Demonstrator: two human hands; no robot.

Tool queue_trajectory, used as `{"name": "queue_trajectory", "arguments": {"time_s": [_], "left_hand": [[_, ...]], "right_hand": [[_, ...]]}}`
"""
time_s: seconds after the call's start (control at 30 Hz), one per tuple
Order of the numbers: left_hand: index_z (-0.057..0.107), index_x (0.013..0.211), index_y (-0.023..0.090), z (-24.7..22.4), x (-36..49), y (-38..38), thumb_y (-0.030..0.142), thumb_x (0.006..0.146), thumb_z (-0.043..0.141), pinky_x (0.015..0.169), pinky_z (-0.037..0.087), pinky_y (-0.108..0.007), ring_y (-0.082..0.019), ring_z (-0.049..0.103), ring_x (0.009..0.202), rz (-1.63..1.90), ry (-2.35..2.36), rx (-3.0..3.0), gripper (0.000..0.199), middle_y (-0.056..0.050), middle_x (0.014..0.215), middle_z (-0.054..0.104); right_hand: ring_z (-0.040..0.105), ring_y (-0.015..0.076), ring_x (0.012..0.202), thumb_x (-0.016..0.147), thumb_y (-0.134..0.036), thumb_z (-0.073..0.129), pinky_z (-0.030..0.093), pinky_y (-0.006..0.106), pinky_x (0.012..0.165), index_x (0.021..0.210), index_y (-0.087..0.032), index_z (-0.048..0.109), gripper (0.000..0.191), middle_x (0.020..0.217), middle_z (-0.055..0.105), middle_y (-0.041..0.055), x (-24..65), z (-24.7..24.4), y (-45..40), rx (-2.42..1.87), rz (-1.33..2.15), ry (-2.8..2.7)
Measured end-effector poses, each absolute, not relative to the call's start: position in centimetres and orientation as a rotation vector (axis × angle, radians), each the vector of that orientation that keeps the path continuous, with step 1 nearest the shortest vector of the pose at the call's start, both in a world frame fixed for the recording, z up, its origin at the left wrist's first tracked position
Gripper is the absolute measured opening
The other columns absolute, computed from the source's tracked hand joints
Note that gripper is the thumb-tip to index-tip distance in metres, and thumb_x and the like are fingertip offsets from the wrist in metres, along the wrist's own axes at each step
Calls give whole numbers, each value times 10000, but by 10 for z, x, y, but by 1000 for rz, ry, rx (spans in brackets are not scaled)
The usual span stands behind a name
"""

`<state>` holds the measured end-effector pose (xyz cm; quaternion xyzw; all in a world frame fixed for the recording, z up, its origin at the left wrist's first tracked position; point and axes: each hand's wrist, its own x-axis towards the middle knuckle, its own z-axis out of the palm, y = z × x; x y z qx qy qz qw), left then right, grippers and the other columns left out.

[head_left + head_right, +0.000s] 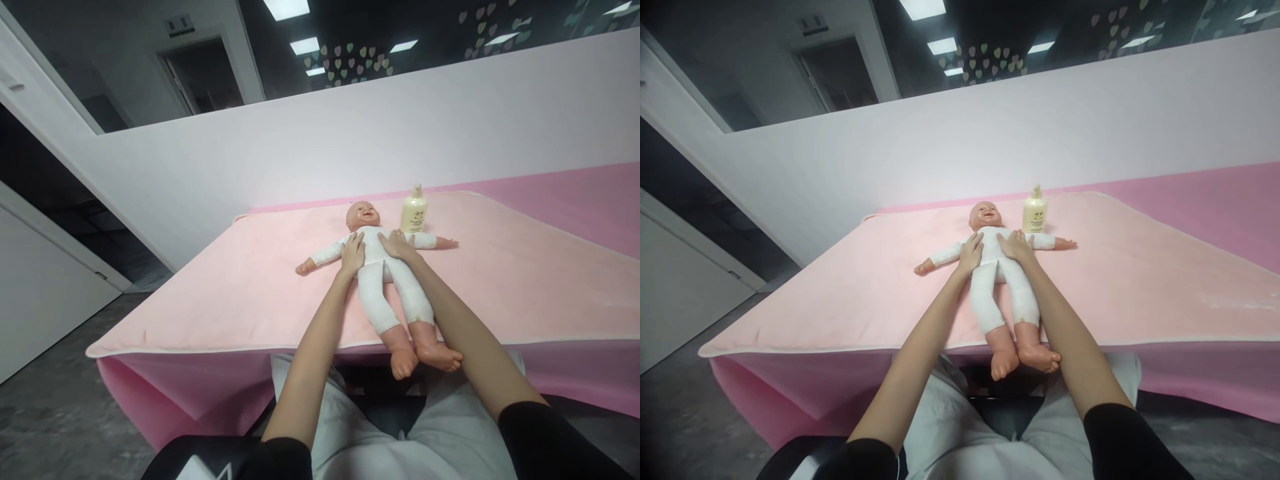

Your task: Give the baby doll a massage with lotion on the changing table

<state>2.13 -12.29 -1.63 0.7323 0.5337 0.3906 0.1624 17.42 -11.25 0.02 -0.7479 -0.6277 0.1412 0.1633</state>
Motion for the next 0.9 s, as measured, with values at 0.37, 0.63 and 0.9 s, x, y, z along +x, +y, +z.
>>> {"name": "queue_trajectory", "arguments": {"time_s": [0.37, 0.63, 0.9], "left_hand": [[666, 618, 150, 6, 32, -145, 33, 630, 378, 885, 508, -301, -166, 682, 877, 898, 736, 2193, 311, -41, 768, 722], [631, 1172, 249, 3, 28, -137, 313, 908, 375, 1159, 242, -403, -184, 433, 1316, 800, 1075, 2441, 373, -4, 1352, 563], [331, 1442, 338, 0, 25, -128, 543, 921, 286, 1176, 75, -523, -204, 90, 1476, 620, 1521, 2329, 562, 13, 1589, 155]], "right_hand": [[404, 217, 1318, 928, -245, 180, 64, 529, 1161, 1245, -120, 531, 489, 1371, 480, 131, 192, -13, -108, -1872, 332, -1749], [457, 194, 1282, 914, -244, 246, 58, 458, 1186, 1249, -141, 577, 482, 1336, 526, 96, 191, -15, -109, -1802, 338, -1627], [505, 207, 1230, 900, -221, 276, 114, 449, 1176, 1149, -123, 639, 451, 1249, 585, 123, 188, -11, -112, -1766, 318, -1613]]}}
